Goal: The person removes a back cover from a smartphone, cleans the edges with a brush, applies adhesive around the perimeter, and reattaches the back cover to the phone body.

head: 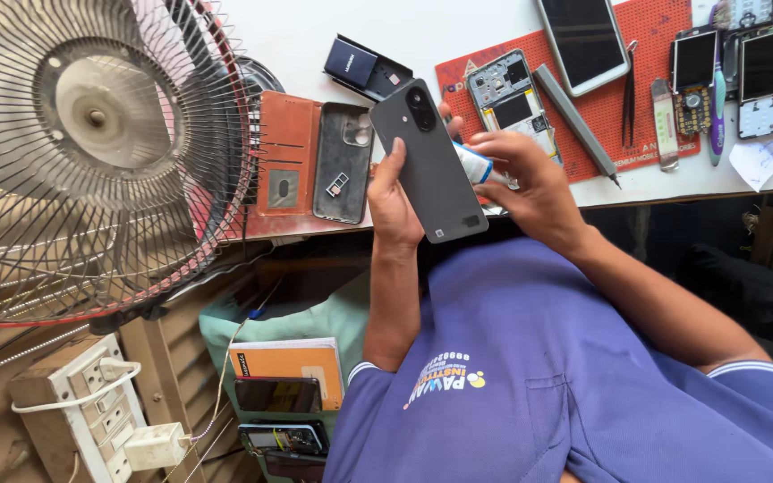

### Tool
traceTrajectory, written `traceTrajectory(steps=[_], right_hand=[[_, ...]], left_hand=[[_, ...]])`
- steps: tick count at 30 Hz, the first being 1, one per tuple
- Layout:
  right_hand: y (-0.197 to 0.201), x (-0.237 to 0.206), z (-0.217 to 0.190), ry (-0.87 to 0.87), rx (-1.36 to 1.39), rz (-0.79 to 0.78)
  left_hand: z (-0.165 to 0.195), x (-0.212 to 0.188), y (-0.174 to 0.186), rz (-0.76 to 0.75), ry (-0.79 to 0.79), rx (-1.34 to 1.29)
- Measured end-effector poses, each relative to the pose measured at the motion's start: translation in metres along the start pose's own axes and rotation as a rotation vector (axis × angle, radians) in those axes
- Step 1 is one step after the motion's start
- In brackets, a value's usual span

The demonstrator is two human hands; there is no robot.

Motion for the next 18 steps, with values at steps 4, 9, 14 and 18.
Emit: traceTrajectory(steps=[4, 9, 14, 18], right_hand=[[0.029, -0.02, 0.036, -0.4, 0.182, 0.16], [0.035, -0.029, 0.045, -0.514, 0.195, 0.072], [0.033, -0.022, 0.013, -0.161, -0.43, 0.152], [0.032, -0.019, 0.008, -0.039, -0.062, 0.125]], left_hand=[[-0.003, -0.003, -0.016, 0.013, -0.145, 0.094], [-0.014, -0.008, -0.012, 0.107, -0.195, 0.152], [-0.025, -0.01, -0.008, 0.217, -0.257, 0.043], [-0.031, -0.009, -0.009, 0.268, -0.256, -0.054]])
Point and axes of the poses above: each hand's wrist, its own x-axis towards the middle knuckle, its own y-axis out of the back of the hand, z = x × y, the point moved 6 cm from there along x, towards the middle knuckle, and after that the axes turned 8 degrees about x, right-handed, at the moved point
